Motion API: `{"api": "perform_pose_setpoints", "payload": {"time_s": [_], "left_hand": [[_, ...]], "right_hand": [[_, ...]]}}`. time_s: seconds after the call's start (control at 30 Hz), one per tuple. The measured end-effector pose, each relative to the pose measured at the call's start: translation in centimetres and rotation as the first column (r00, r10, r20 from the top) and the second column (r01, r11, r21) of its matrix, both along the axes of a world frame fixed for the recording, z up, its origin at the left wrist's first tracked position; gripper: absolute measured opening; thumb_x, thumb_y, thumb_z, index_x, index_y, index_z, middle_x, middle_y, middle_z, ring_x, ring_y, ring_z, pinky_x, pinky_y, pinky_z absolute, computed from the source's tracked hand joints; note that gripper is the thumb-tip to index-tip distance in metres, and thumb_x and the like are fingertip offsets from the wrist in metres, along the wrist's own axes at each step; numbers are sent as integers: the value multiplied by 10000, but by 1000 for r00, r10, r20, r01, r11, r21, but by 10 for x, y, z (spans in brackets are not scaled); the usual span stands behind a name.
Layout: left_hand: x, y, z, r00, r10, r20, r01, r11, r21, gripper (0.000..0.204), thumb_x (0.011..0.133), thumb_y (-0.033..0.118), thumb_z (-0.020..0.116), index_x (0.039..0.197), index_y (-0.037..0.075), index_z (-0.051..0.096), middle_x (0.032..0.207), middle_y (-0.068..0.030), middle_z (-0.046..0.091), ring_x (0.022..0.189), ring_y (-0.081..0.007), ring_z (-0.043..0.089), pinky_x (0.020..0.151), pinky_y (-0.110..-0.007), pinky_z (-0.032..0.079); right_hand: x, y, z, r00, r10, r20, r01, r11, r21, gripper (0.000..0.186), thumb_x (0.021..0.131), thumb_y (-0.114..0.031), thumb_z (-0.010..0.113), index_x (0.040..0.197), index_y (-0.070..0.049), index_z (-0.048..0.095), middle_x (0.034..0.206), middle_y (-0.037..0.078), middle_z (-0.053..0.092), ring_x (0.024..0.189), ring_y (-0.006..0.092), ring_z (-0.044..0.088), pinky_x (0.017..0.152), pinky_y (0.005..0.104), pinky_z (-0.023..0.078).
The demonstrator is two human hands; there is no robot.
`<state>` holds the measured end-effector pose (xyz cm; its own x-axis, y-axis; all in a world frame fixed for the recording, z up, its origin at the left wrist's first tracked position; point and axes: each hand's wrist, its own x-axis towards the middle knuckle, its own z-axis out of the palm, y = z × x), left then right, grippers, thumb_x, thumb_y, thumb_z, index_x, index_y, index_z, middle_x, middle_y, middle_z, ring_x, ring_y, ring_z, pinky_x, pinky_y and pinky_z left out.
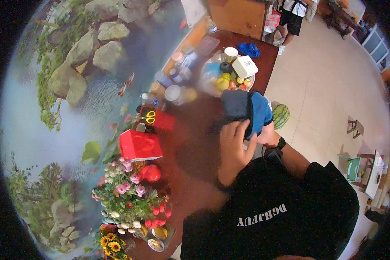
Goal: The person unbags a watermelon, then uses a cloth to wipe the watermelon, several apples, a jar, and a small box one at a time.
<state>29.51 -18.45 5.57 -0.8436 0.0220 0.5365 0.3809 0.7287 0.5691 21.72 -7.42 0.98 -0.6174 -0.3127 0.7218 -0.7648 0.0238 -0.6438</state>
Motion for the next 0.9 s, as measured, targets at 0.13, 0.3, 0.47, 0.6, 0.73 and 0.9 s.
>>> {"api": "perform_pose_setpoints", "payload": {"time_s": [0.13,0.3,0.47,0.6,0.73,0.9], "left_hand": [[-14,11,0,991,84,104,-113,940,322,391,765,127,667,1124,35,541,882,-122,538,826,-284,513,743,-374,419],[-25,22,-6,976,-33,216,-71,889,452,373,747,15,637,1108,43,549,833,-87,523,723,-227,499,673,-325,433],[-34,44,-18,988,-154,0,133,851,508,261,735,-26,612,990,28,592,810,-117,540,725,-271,534,657,-322,448],[-49,52,-20,909,-408,-86,416,904,103,187,745,46,649,927,15,619,879,-100,589,766,-278,551,710,-377,441],[-59,58,-17,958,-202,-202,258,916,306,108,768,29,628,874,15,643,844,-107,607,762,-261,578,687,-350,467],[-84,-4,-69,941,320,114,-326,757,566,82,812,38,569,867,13,625,872,-123,618,766,-265,590,689,-369,466]], "right_hand": [[18,-9,13,567,431,702,55,831,-554,304,905,-381,513,1070,-126,523,1007,27,528,952,170,498,870,319,395],[2,3,-45,-64,898,435,136,439,-888,279,902,-435,498,883,-156,507,822,-11,485,779,135,473,735,292,402],[1,16,-65,106,766,634,-64,642,-764,272,906,-421,493,911,-149,481,852,-6,466,814,137,456,743,297,394],[-3,19,-50,373,474,798,-148,879,-453,271,906,-407,496,951,-142,459,895,3,456,851,142,447,768,300,386],[-24,36,-44,495,318,809,-149,948,-281,278,907,-393,498,991,-135,438,938,11,446,888,148,438,793,303,377],[-69,86,-50,590,107,800,-39,994,-104,297,908,-376,502,1041,-127,411,992,22,434,934,155,426,824,306,366]]}}
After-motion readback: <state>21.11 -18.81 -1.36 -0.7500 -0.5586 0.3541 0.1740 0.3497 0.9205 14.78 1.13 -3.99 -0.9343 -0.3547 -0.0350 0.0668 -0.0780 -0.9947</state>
